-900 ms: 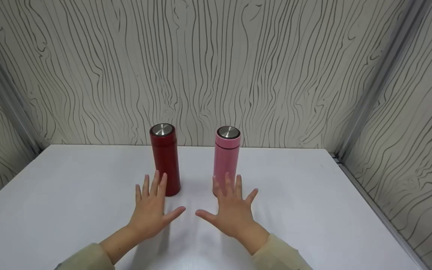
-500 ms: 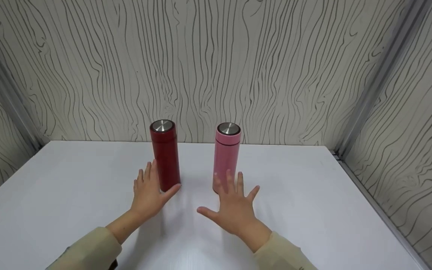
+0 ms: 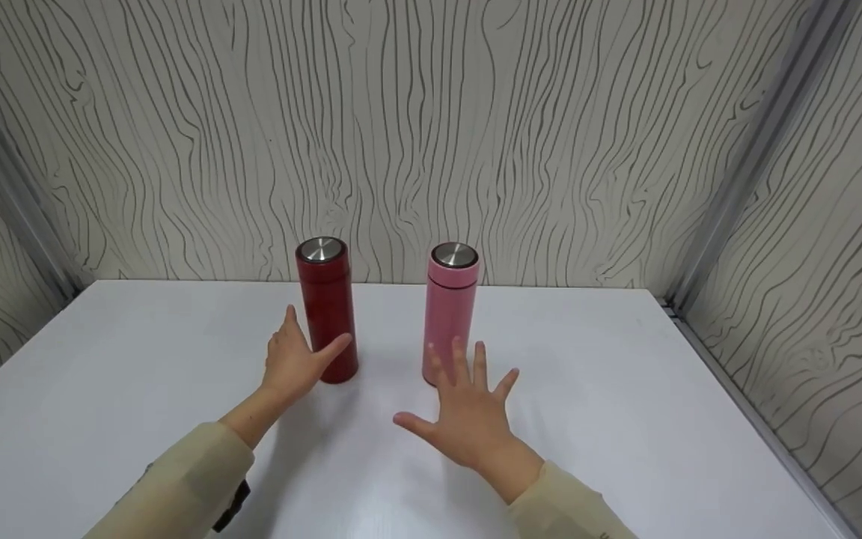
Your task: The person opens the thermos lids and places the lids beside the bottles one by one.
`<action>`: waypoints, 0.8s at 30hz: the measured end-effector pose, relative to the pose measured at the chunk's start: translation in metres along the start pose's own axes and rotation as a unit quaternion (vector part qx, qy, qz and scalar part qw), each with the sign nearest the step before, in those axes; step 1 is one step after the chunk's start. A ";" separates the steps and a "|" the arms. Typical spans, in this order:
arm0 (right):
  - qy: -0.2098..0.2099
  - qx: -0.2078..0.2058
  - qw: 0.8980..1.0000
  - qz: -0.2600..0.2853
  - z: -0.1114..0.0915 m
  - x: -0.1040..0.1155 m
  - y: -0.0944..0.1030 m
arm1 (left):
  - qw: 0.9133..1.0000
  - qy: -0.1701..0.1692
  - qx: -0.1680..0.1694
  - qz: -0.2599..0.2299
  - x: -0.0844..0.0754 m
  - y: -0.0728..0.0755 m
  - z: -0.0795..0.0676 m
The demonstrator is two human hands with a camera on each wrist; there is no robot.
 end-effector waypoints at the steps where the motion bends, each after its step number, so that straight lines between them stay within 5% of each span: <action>1: 0.000 0.000 1.000 -0.001 0.000 0.000 0.000 | 1.000 0.000 0.002 -0.006 0.000 0.000 0.002; 11: 0.001 -0.002 1.000 -0.006 -0.001 -0.001 0.001 | 1.000 -0.004 -0.007 -0.026 -0.002 -0.001 0.021; 24: -0.007 0.018 1.000 0.000 0.000 -0.002 -0.002 | 0.998 0.042 -0.002 -0.051 0.003 -0.012 0.025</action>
Point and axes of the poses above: each hand's wrist, its own z-axis towards the middle knuckle, its own y-axis out of the back of the hand, x = y × z, the point moved 7 cm from there along z, towards the middle knuckle, and after that the axes turned 11 degrees about -z, right-handed, at the moved point
